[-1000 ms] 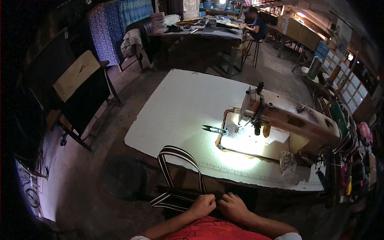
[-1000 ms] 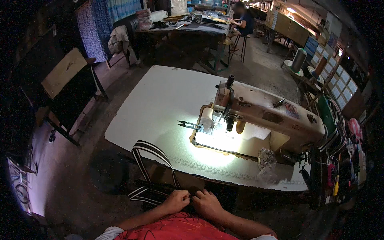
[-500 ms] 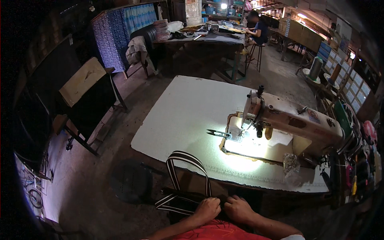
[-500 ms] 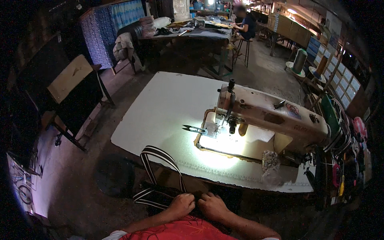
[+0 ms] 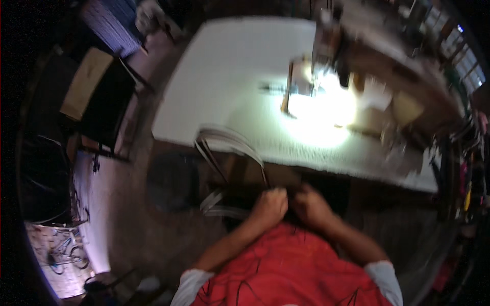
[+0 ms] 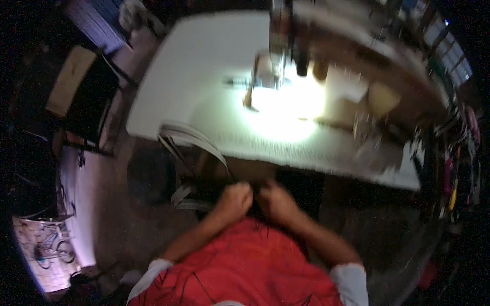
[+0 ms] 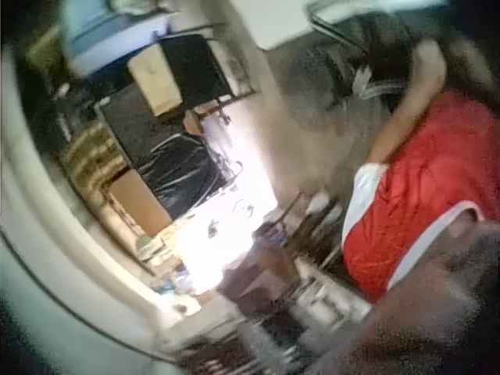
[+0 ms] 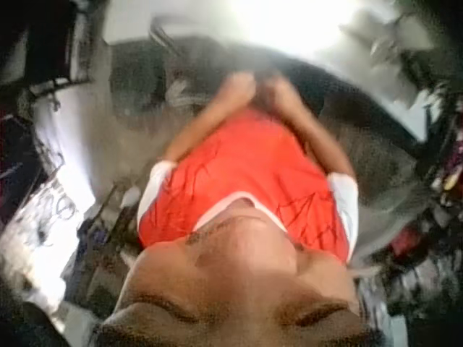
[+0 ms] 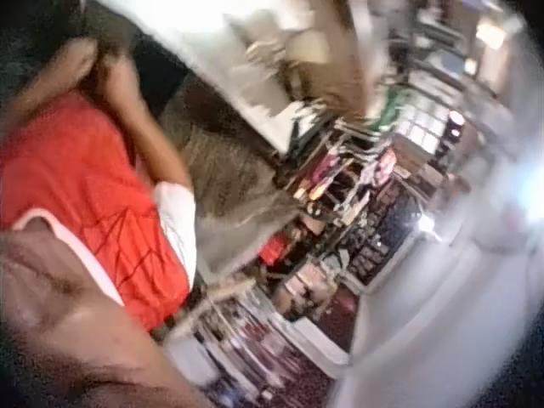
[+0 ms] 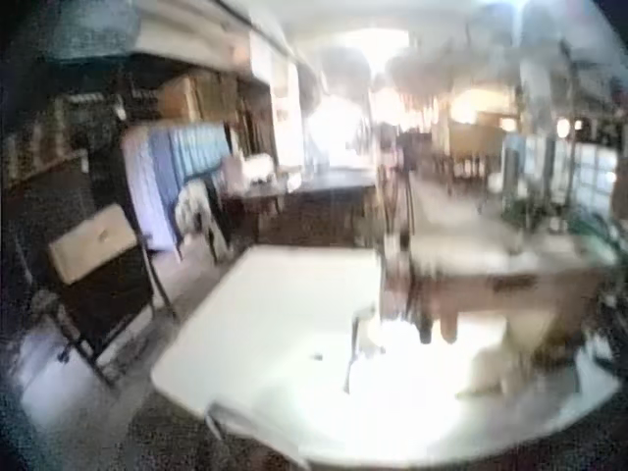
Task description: Sewing a leather bag using an industrial sewing machine.
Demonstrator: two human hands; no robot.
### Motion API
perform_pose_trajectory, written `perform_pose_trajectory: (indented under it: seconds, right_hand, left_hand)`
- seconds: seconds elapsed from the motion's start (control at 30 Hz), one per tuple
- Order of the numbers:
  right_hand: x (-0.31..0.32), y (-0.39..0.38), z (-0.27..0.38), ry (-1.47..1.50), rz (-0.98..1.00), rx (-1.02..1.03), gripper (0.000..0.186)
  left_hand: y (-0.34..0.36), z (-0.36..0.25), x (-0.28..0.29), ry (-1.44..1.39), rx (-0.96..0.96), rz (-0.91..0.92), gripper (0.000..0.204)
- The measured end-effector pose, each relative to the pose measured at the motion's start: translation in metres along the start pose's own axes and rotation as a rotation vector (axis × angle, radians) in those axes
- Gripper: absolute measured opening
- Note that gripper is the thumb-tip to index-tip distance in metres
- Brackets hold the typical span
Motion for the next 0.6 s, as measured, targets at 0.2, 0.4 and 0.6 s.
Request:
perform_pose_trajectory:
  seconds: [0.2,0.4,0.6]
  right_hand:
    - [0.031,0.013,0.023,0.231,-0.172,-0.04,0.013]
    - [0.042,0.001,0.022,0.167,-0.17,-0.101,0.014]
    - [0.044,0.002,0.018,0.208,-0.112,-0.153,0.013]
  left_hand:
    - [0.008,0.028,0.027,0.011,0.139,-0.15,0.012]
    - [-0.015,0.053,0.071,0.054,0.255,-0.142,0.017]
    - [-0.029,0.07,0.094,0.166,0.422,-0.045,0.016]
Point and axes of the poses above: each hand's wrist, its own y-axis towards the middle knuckle, its own x-axis out of the back of the hand, z = x × y, the point moved 5 cm from there along y, towards the middle knuckle, and after that the axes turned 10 degrees about y, right-handed, at the moved point
